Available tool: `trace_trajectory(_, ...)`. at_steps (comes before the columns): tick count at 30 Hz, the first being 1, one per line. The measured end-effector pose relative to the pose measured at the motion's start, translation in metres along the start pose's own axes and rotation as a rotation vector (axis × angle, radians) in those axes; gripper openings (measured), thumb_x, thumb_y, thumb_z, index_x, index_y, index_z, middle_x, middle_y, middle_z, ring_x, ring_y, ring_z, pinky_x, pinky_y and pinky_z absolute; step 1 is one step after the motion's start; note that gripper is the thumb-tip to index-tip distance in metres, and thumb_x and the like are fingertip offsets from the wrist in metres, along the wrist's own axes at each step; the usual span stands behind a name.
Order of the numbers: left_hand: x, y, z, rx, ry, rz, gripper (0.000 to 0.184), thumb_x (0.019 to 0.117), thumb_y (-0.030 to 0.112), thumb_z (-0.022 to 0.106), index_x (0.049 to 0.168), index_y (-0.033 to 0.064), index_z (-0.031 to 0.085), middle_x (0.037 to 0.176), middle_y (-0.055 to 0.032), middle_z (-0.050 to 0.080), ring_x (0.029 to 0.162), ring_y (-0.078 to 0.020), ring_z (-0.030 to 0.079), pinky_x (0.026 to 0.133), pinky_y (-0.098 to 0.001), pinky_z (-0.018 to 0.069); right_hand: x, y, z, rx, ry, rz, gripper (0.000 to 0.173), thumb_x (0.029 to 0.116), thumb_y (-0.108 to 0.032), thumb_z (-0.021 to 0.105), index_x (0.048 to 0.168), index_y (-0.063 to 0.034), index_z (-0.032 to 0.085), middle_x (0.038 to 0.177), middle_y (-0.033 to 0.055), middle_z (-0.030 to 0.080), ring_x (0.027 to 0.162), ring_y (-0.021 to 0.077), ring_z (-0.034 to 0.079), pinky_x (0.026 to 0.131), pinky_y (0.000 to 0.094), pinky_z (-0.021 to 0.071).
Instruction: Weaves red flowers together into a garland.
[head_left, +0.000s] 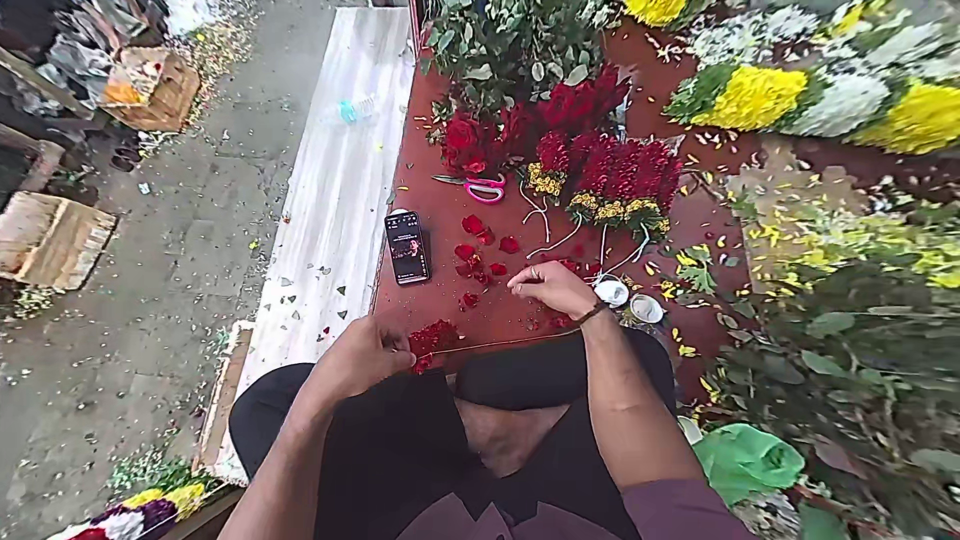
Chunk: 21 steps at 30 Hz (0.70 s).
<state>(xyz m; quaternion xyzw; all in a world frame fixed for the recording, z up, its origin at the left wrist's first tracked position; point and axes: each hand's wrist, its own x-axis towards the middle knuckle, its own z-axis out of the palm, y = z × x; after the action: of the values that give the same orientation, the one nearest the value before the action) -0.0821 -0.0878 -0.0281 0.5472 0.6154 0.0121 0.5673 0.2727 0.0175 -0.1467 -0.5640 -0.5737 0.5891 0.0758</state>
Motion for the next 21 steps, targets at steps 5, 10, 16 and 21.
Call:
trace_trajectory(5,0.004,-0.017,0.012,-0.107,0.058,0.055,0.015,0.0868,0.03,0.076,0.08,0.0171,0.073,0.067,0.005,0.066,0.058,-0.0078,0.059,0.056,-0.0324,0.0508,0.073,0.027,0.018,-0.375,0.262,0.159,0.015,0.0928,-0.025,0.07,0.1,-0.0165,0.079,0.099,0.0097,0.076,0.097,0.0319,0.071,0.085,0.0648,0.0539)
trace_trajectory(10,0.011,-0.025,0.016,-0.049,0.046,0.003,0.016,0.0859,0.037,0.074,0.078,0.0222,0.073,0.064,0.0073,0.063,0.057,-0.0093,0.058,0.057,-0.0406,0.0494,0.109,0.032,0.042,-0.638,0.312,0.193,0.028,0.0852,-0.041,0.076,0.1,-0.0181,0.077,0.111,0.0104,0.07,0.11,0.0337,0.065,0.085,0.0612,0.0546)
trace_trajectory(16,0.011,-0.024,0.014,-0.031,0.057,-0.006,0.017,0.0863,0.038,0.074,0.079,0.0228,0.073,0.067,0.0073,0.065,0.061,-0.0105,0.06,0.061,-0.0457,0.0506,0.109,0.032,0.032,-0.125,0.33,0.086,0.021,0.0819,-0.016,0.082,0.099,-0.0066,0.074,0.087,0.0113,0.072,0.075,0.0253,0.069,0.071,0.0504,0.0577)
trace_trajectory(21,0.011,-0.022,0.016,-0.022,0.045,0.009,0.017,0.0858,0.039,0.074,0.078,0.024,0.072,0.066,0.0079,0.064,0.06,-0.0103,0.059,0.06,-0.0464,0.0487,0.076,0.012,0.031,0.343,0.218,0.054,0.026,0.0921,0.003,0.067,0.117,-0.0016,0.072,0.098,0.0142,0.073,0.07,0.0204,0.069,0.059,0.0343,0.0589)
